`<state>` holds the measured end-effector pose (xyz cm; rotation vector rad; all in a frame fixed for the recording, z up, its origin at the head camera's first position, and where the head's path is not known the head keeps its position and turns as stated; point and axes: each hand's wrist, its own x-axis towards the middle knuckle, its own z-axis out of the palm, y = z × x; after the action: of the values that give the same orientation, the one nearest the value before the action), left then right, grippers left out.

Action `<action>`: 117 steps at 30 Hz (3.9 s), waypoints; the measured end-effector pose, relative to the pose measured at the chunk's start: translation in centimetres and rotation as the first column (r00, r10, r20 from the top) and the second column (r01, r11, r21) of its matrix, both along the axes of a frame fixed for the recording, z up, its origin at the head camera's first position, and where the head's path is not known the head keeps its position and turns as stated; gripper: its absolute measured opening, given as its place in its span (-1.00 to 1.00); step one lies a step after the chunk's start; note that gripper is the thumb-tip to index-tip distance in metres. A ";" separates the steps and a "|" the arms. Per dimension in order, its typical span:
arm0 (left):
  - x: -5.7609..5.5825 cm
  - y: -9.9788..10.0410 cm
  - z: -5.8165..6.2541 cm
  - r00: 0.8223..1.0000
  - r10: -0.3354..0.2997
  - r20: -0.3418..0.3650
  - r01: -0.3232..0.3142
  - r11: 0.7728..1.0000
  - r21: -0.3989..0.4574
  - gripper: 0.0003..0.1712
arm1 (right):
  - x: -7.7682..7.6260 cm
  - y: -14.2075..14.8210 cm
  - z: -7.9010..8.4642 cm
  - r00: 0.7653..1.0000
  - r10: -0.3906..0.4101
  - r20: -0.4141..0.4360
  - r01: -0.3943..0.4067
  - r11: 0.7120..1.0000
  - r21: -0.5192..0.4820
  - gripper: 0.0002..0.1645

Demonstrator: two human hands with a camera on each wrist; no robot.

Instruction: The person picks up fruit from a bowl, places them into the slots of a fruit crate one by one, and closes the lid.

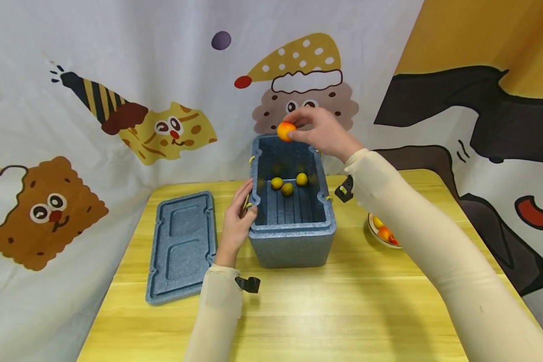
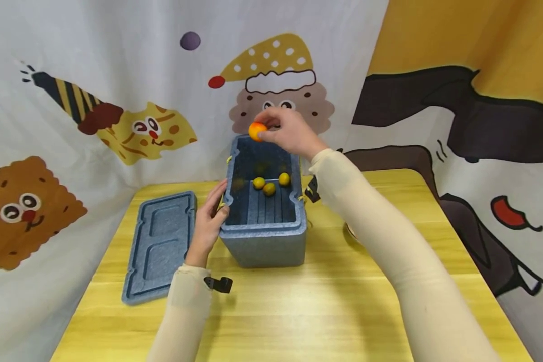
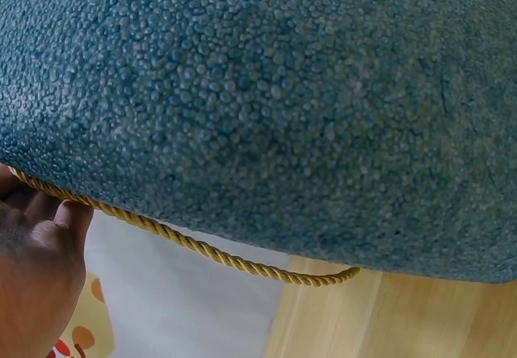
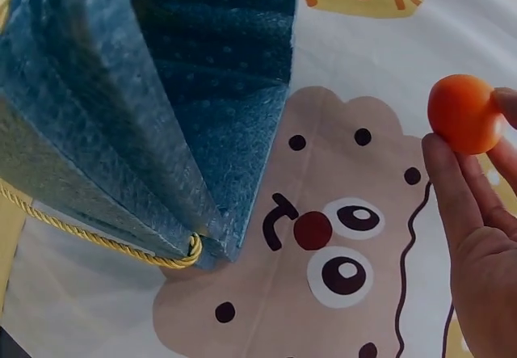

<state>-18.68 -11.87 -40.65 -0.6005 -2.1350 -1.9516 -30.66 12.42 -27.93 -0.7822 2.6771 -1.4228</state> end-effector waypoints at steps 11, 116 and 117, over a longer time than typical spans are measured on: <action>0.0 0.2 -0.1 0.999 0.025 -0.029 -0.025 1.000 -0.001 -0.37 | -0.4 -0.9 -0.4 1.000 0.022 0.008 -0.023 0.989 0.146 -0.59; -0.2 0.4 -0.1 0.998 0.000 -0.055 0.002 0.999 0.034 -0.38 | 9.0 14.8 -4.8 0.934 -0.350 -0.066 0.351 0.936 0.002 -0.45; -0.3 0.3 -0.1 0.998 -0.002 -0.059 0.004 0.999 0.038 -0.38 | 9.0 15.1 -5.2 0.930 -0.362 -0.062 0.362 0.932 0.002 -0.43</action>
<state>-18.95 -11.54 -40.74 -0.6464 -2.0586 -1.9465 -21.68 27.48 -33.13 -0.3420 2.9928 -1.4600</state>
